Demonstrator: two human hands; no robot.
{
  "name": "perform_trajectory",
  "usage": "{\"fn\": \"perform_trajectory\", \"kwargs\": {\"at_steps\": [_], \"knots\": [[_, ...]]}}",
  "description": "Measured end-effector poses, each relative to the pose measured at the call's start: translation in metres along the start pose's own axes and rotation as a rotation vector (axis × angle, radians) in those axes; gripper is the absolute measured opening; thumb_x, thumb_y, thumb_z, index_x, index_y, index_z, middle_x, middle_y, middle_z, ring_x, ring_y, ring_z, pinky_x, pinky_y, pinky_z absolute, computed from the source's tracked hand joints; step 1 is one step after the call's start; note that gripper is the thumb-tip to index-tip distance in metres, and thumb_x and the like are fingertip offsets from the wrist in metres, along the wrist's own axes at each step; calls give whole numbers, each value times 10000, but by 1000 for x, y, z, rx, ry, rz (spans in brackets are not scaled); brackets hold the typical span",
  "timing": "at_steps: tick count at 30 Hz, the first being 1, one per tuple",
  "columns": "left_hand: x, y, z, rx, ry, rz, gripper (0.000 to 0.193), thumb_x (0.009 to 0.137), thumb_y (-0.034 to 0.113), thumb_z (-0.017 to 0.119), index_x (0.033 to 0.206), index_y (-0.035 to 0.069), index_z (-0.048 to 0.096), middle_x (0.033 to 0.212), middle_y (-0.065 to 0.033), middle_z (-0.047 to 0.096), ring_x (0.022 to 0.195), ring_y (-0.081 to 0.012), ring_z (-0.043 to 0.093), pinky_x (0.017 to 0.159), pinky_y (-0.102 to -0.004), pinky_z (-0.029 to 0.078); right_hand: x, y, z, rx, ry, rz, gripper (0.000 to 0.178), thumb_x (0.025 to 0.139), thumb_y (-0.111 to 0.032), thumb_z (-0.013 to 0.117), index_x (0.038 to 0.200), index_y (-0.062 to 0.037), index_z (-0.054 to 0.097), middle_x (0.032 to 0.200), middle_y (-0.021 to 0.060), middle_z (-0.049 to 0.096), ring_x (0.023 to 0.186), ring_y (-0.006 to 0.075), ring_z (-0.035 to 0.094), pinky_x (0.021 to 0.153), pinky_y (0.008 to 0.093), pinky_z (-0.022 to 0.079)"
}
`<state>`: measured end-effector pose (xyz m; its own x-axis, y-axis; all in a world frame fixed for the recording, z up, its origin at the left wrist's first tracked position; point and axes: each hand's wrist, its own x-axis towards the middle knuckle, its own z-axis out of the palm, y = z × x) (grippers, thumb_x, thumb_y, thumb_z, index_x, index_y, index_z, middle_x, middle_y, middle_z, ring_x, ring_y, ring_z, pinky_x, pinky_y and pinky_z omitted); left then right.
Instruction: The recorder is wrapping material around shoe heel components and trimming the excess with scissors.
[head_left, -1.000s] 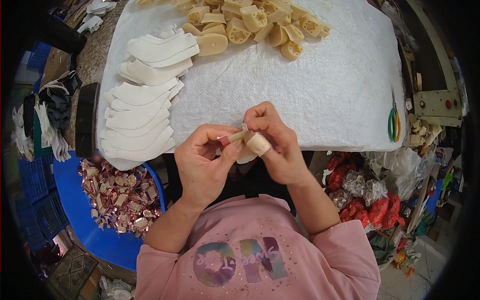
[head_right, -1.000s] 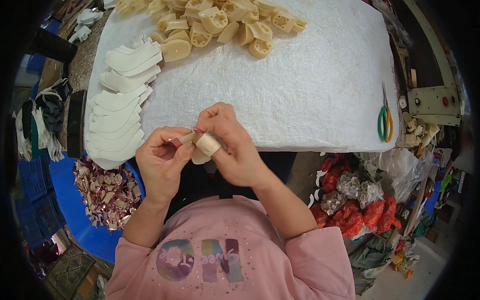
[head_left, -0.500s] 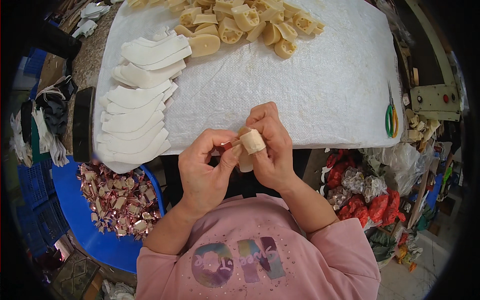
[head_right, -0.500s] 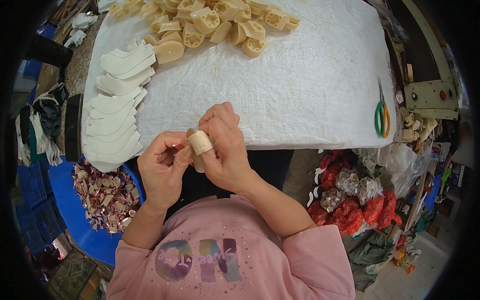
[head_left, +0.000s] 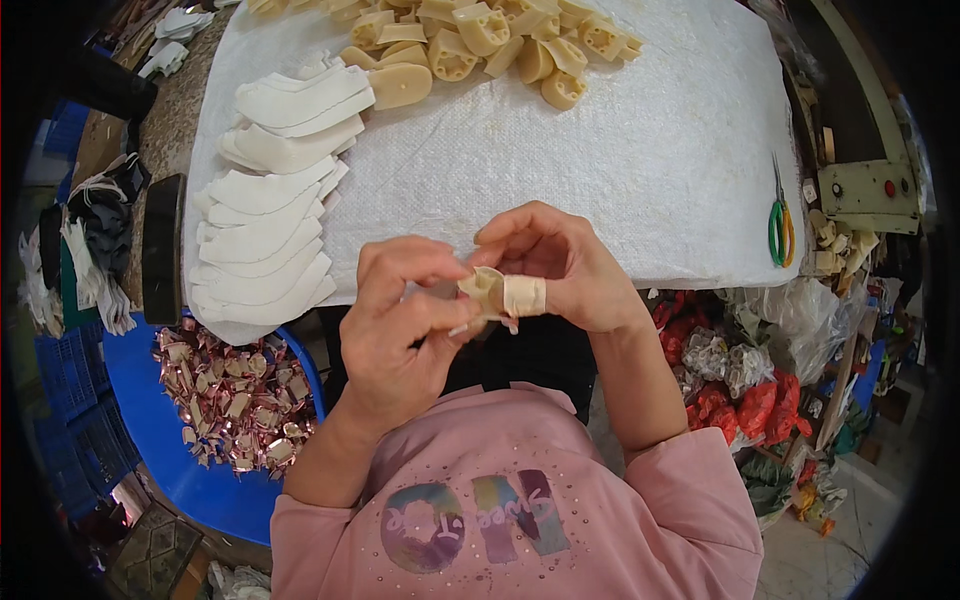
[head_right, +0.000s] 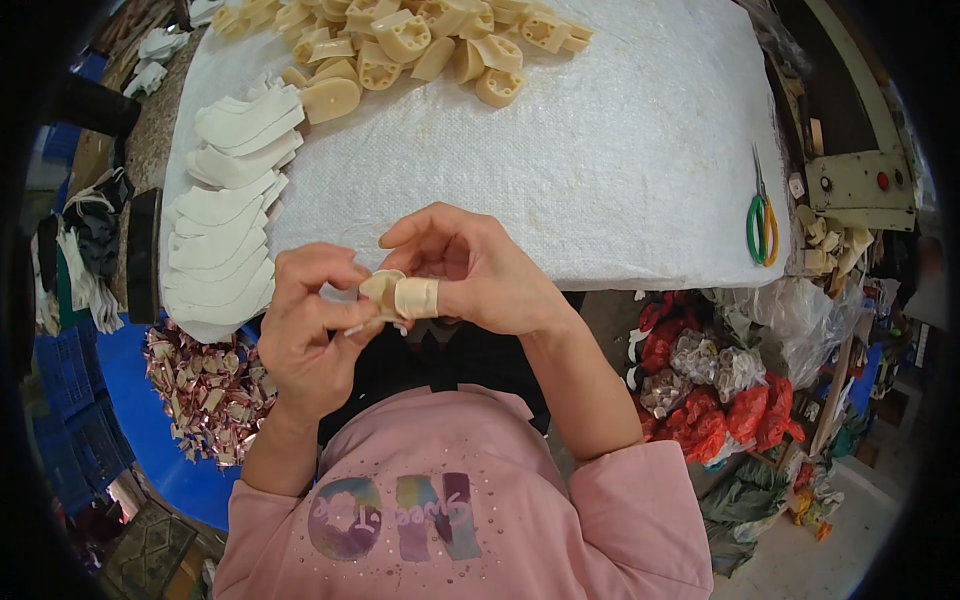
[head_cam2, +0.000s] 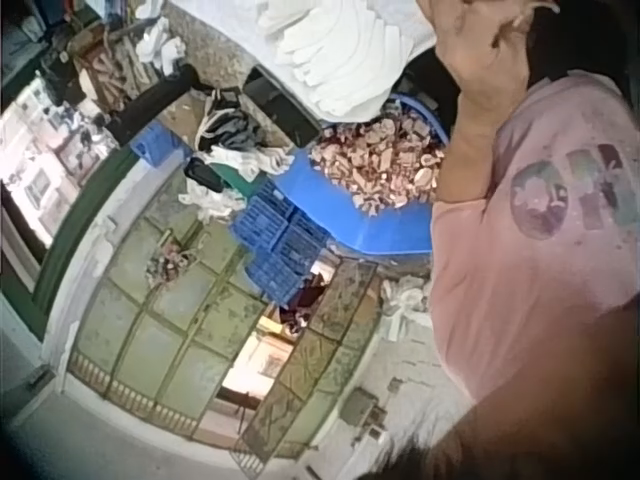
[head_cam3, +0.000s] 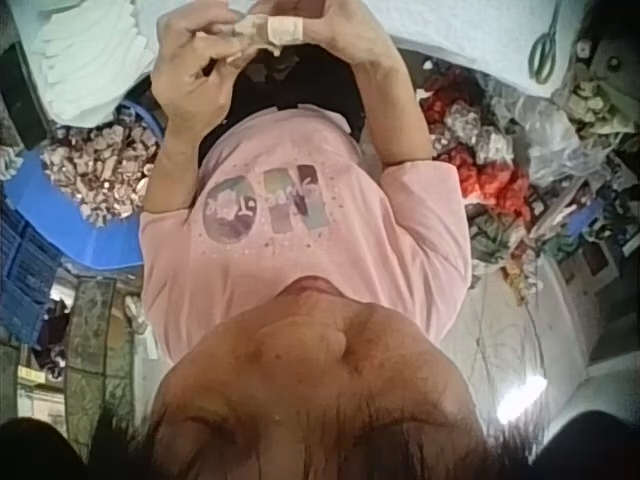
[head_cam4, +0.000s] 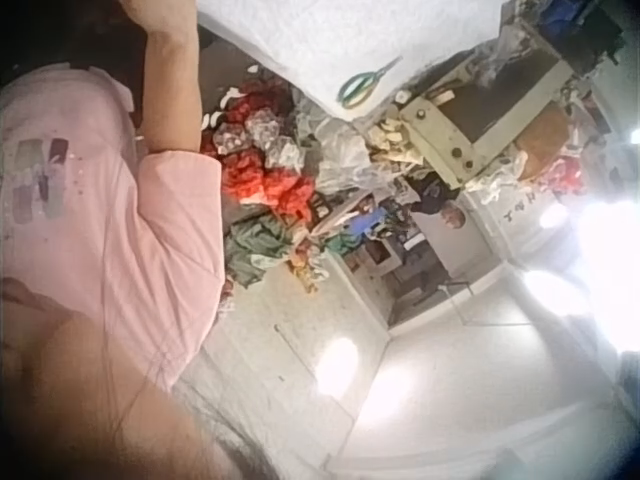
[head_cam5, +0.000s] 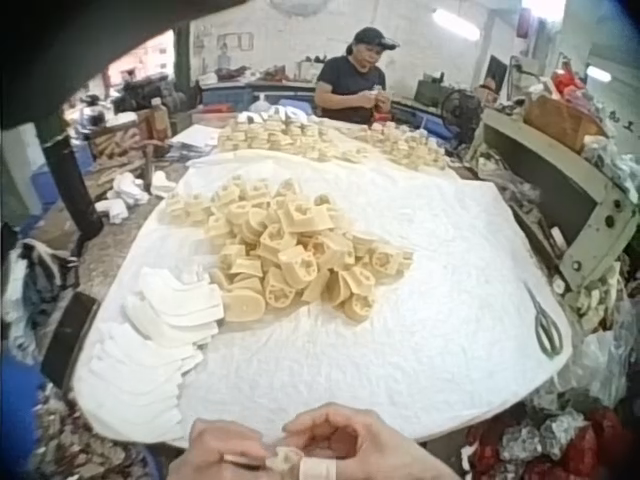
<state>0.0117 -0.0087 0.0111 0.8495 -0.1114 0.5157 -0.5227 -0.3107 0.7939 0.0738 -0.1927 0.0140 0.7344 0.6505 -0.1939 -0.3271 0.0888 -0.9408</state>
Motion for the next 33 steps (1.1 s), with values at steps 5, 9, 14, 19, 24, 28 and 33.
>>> {"fn": "perform_trajectory", "kwargs": {"at_steps": [5, 9, 14, 19, 24, 28, 33], "knots": [[-4, -5, -1, -105, 76, 14, 271, 811, 182, 646, 1061, 78, 651, 1113, -141, 532, 945, -218, 483, 753, -304, 404, 3, 0, -4, -451, 54, -471, 445, 672, -74, 753, 1076, -45, 568, 897, 62, 629, 838, 155, 601, 760, 290, 477], [-8, -8, 1, -522, -141, -432, 597, 961, 391, 340, 1370, -39, 279, 1169, -144, 485, 992, -185, 472, 795, -296, 407, -1, -8, 3, -594, 16, -519, 458, 658, -61, 747, 1079, -57, 568, 916, 73, 624, 839, 208, 599, 755, 311, 476], [-13, -2, 14, -870, -164, -672, 570, 933, 331, 392, 1361, -4, 220, 1044, -110, 502, 873, -142, 517, 731, -256, 433, -2, 8, 16, -553, 22, -527, 430, 691, -49, 725, 1089, -75, 563, 1035, 86, 580, 878, 237, 543, 748, 313, 465], [-16, 3, 17, -786, -27, -676, 583, 929, 396, 391, 1340, 14, 231, 1032, -105, 490, 837, -133, 519, 676, -248, 449, -3, 17, 24, -515, 147, -507, 330, 766, -76, 664, 1079, -72, 557, 1050, 95, 509, 822, 217, 540, 710, 310, 473], [-8, 15, 27, -827, 28, -543, 724, 920, 548, 335, 1380, 13, 176, 1092, -98, 493, 832, -113, 525, 675, -234, 454, 5, 1, 33, 122, 30, -65, 149, 903, -133, 507, 1010, -41, 553, 973, 72, 496, 512, 73, 546, 356, 174, 439], [-7, 17, 33, -622, 64, -467, 698, 930, 537, 302, 1341, -18, 201, 1027, -111, 493, 756, -100, 520, 605, -215, 442, 15, 13, 31, 69, -88, -290, 169, 877, -201, 597, 895, -37, 563, 802, 45, 552, 538, 62, 533, 397, 172, 443], [-15, 20, 32, -332, 118, -444, 668, 946, 519, 271, 1255, -73, 301, 1050, -112, 471, 903, -118, 478, 770, -222, 397, -1, 18, 38, 65, -100, -61, 119, 905, -150, 515, 930, -37, 543, 994, 72, 509, 702, 100, 534, 557, 220, 486]]}}
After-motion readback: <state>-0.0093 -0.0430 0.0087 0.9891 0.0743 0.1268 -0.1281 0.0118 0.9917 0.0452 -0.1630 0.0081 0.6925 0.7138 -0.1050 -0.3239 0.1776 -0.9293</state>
